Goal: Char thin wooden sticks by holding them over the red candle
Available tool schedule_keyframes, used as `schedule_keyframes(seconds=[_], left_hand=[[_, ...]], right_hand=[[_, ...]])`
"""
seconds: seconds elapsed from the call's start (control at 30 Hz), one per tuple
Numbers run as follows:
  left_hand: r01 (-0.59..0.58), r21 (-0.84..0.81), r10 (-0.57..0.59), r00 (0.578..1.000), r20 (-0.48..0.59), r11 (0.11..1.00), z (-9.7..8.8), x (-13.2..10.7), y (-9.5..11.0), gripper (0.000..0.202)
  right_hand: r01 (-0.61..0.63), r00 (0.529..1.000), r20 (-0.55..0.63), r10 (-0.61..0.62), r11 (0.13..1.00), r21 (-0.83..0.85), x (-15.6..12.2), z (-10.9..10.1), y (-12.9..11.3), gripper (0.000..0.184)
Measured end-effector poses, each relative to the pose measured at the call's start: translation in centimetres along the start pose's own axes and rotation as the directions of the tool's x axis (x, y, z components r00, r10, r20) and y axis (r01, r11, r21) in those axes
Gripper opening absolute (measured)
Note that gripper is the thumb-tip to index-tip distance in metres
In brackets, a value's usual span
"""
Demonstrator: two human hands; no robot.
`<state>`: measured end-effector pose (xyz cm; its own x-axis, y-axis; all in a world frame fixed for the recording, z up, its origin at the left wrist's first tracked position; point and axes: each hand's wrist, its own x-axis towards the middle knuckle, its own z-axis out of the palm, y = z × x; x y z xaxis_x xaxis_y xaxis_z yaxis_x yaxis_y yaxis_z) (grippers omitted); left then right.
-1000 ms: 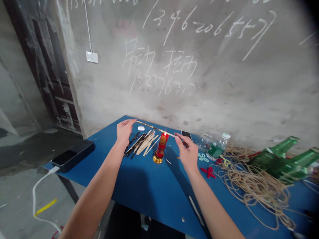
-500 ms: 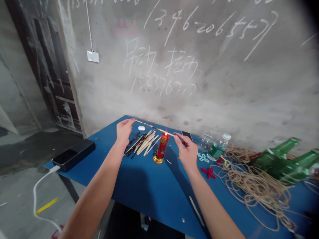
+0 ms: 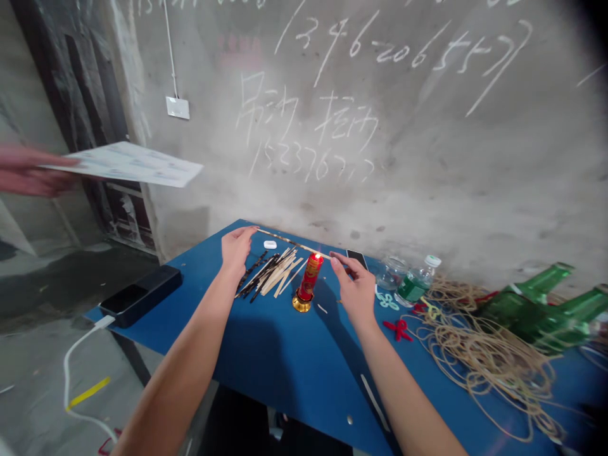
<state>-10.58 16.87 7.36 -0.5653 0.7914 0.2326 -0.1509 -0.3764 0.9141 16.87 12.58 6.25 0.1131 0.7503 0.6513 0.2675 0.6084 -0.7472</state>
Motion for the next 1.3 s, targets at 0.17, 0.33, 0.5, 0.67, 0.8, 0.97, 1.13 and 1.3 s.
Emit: schedule_keyframes(seconds=[0.17,0.33,0.5,0.67,0.8,0.97,1.13,1.3], left_hand=[[-0.002,-0.002,0.002,1.000,-0.008,1.000,-0.12,0.04,-0.12,0.034],[-0.001,-0.016,0.001,1.000,-0.013,1.000,-0.11,0.03,-0.18,0.034],[0.003,-0.016,-0.004,1.000,-0.015,1.000,-0.19,0.32,-0.44,0.033],[0.001,-0.022,-0.001,1.000,-0.008,1.000,-0.22,0.41,-0.44,0.034],[0.006,-0.031,-0.006,1.000,-0.017,1.000,-0.13,0.17,-0.17,0.035],[0.009,-0.027,-0.010,1.000,-0.020,1.000,-0.20,0.13,-0.15,0.037],[0.002,-0.015,-0.003,1.000,-0.015,1.000,-0.31,0.37,-0.39,0.036],[0.003,-0.019,-0.003,1.000,-0.020,1.000,-0.29,0.32,-0.26,0.036]], right_hand=[[-0.018,1.000,0.005,0.018,1.000,0.017,-0.05,0.07,0.03,0.029],[-0.009,1.000,0.011,0.009,1.000,-0.023,0.01,0.10,-0.12,0.032],[0.008,1.000,0.014,-0.007,0.998,-0.066,0.09,0.21,-0.04,0.033],[0.008,1.000,0.013,-0.007,0.996,-0.086,0.21,0.31,0.07,0.035],[0.010,1.000,0.015,-0.009,0.996,-0.085,0.31,0.41,0.06,0.037],[0.011,1.000,0.015,-0.010,0.996,-0.089,0.29,0.54,0.01,0.036],[0.017,1.000,0.021,-0.015,0.995,-0.095,0.32,0.57,0.07,0.037],[0.019,1.000,0.020,-0.017,0.996,-0.093,0.37,0.69,0.33,0.037]])
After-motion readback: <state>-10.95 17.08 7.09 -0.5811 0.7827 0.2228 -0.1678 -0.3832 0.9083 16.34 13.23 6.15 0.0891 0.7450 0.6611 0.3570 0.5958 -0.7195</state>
